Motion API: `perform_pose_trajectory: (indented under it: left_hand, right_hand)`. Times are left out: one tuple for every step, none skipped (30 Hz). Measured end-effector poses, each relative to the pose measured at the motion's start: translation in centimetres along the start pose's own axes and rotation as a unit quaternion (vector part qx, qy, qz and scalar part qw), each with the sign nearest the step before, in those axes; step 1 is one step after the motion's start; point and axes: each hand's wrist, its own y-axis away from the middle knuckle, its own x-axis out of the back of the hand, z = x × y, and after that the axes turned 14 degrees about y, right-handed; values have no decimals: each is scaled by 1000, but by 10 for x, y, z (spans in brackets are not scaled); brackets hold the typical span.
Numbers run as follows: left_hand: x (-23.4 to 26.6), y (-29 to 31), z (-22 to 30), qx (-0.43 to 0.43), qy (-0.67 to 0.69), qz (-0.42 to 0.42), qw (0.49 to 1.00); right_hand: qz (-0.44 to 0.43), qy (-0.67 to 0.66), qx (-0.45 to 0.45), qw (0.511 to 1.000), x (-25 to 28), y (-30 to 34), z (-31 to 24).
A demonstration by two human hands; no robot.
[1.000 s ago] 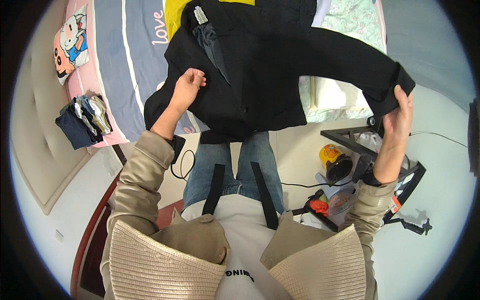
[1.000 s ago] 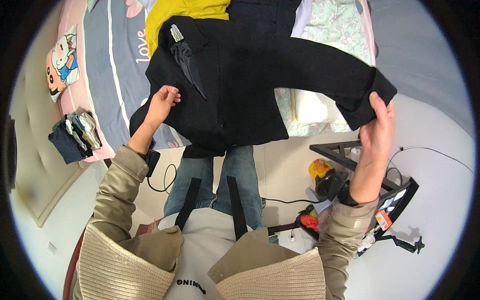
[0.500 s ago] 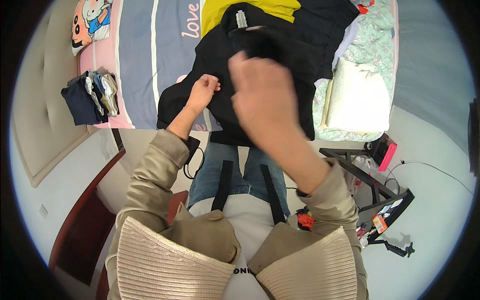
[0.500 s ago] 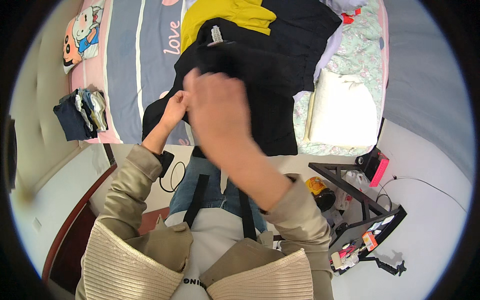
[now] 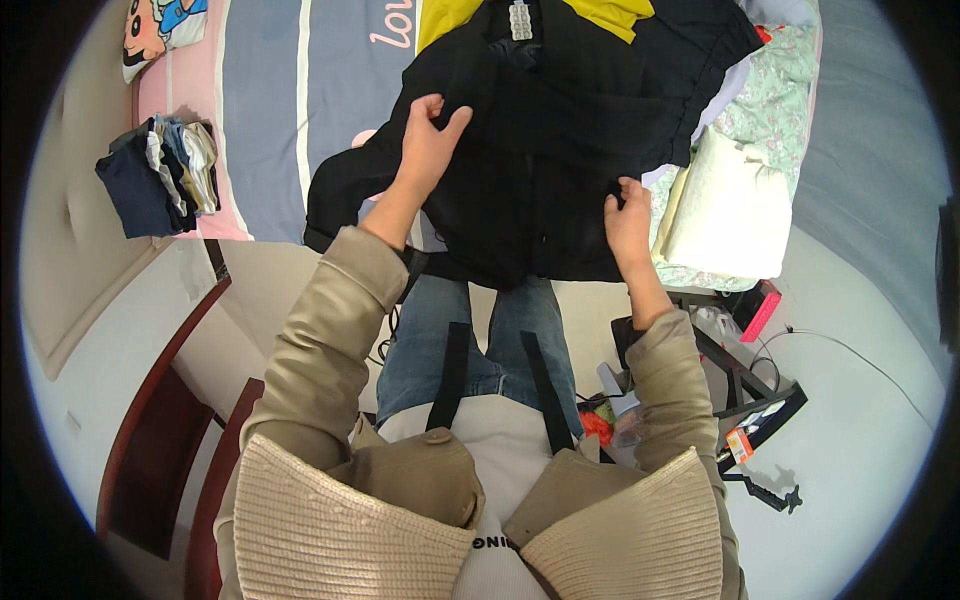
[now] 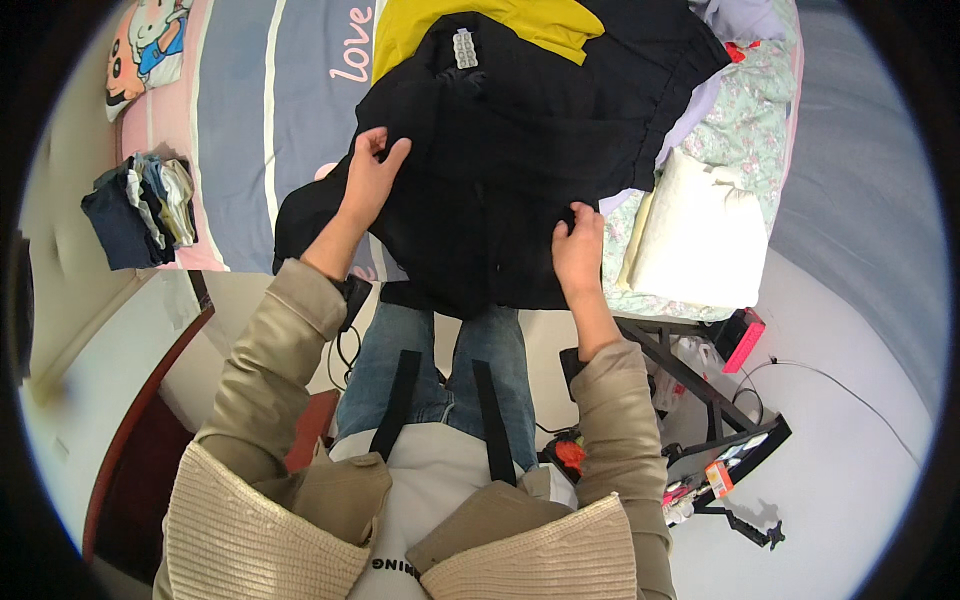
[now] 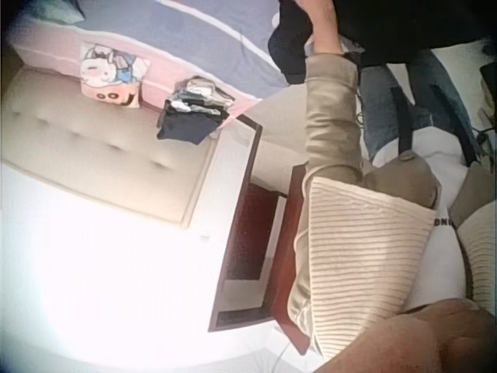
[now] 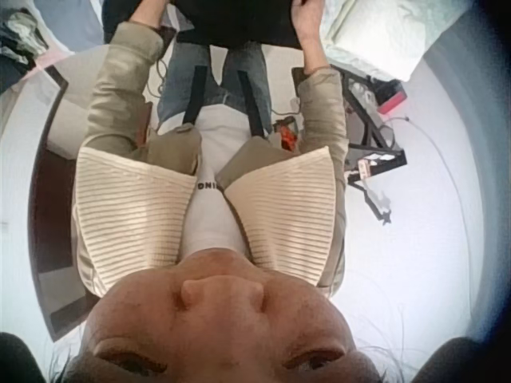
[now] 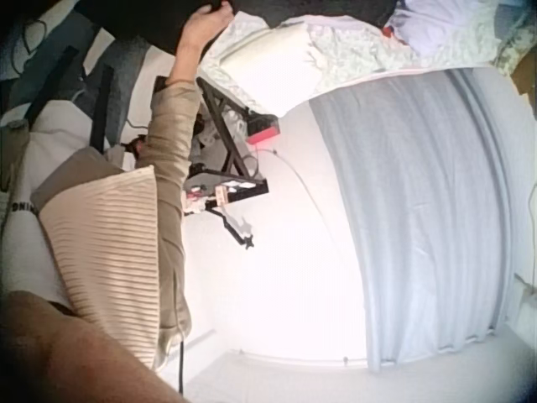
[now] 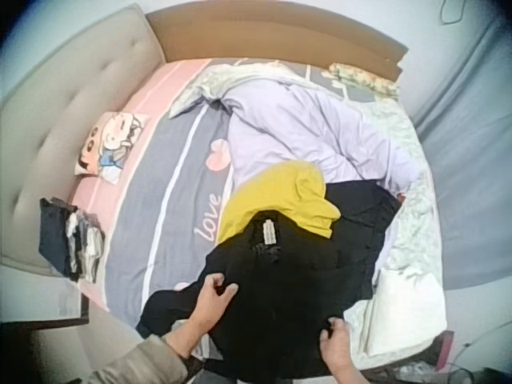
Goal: The person folds several garments on a bed, including a light yellow shirt, a white puffer jacket, a black jacket, a yellow jacket, and black pants. Each item is smoothed, folded, and placed on a growing stack.
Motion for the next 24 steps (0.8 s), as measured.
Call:
perform_pose_trajectory:
  left_hand:
    - [-1, -6, 6, 24, -8, -43, 999]
    - [0, -9, 10, 49, -16, -85, 995]
    - [8, -8, 12, 14, -80, -102, 992]
    - [13, -4, 12, -24, -74, -86, 993]
    - [22, 2, 9, 37, -91, -91, 991]
    - [31, 7, 4, 71, -96, -90, 989]
    - [36, 13, -2, 89, -140, -76, 983]
    - [38, 15, -9, 85, -127, -83, 985]
    - [40, 14, -15, 93, -121, -90, 984]
    - [39, 13, -21, 113, -118, -99, 982]
    - [35, 11, -26, 87, -69, -81, 990]
    - [34, 10, -30, 69, -96, -83, 990]
    - [32, 9, -32, 73, -121, -85, 986]
    - [32, 7, -34, 68, -144, -80, 984]
    - [33, 9, -35, 78, -156, -76, 982]
    - [37, 11, -36, 97, -161, -91, 978]
    - [39, 16, -39, 113, -66, -82, 988]
    - [44, 22, -43, 123, 35, -74, 989]
    - [55, 27, -49, 116, 20, -57, 991]
    - [65, 32, -58, 109, 10, -45, 993]
    - [81, 37, -68, 109, -10, -27, 994]
    - [98, 42, -79, 166, -18, -20, 986]
    - [114, 48, -93, 174, -41, 28, 984]
    - [130, 54, -108, 155, -61, 77, 983]
  right_hand:
    - [-18, -7, -38, 999, -3, -5, 7]
    - [-29, -20, -63, 997, -5, -11, 13]
    - [-41, -34, -95, 994, -6, -18, 17]
    - [-27, -5, -113, 993, -6, -28, 20]
    - [-5, -5, -83, 997, -3, -37, 22]
    - [-2, -1, -85, 996, 2, -49, 24]
    - [24, 4, -61, 998, 5, -61, 23]
    - [43, 7, -43, 998, 8, -75, 21]
    - [28, -13, -46, 998, 9, -88, 19]
    - [29, -46, -21, 998, 11, -100, 16]
    - [-9, -48, -22, 999, 10, -112, 12]
    - [-39, -5, -37, 999, 7, -119, 8]
    - [-51, 23, -11, 998, 3, -127, 3]
    - [-70, 50, 14, 996, -2, -135, -2]
    - [-100, 105, 22, 989, 0, -142, -2]
    - [-15, 104, 13, 994, -2, -148, -2]
    - [2, 40, -38, 998, 0, -153, 0]
    - [7, 7, -82, 997, 0, -156, 2]
    - [11, -38, -106, 994, 0, -156, 4]
    - [-1, -79, -95, 992, 0, -156, 7]
    - [-3, -57, -90, 994, 1, -151, 8]
    - [-3, -99, -98, 990, 1, -146, 9]
    - [1, -143, -102, 984, -1, -138, 8]
    - [11, -144, -97, 985, -1, -127, 6]
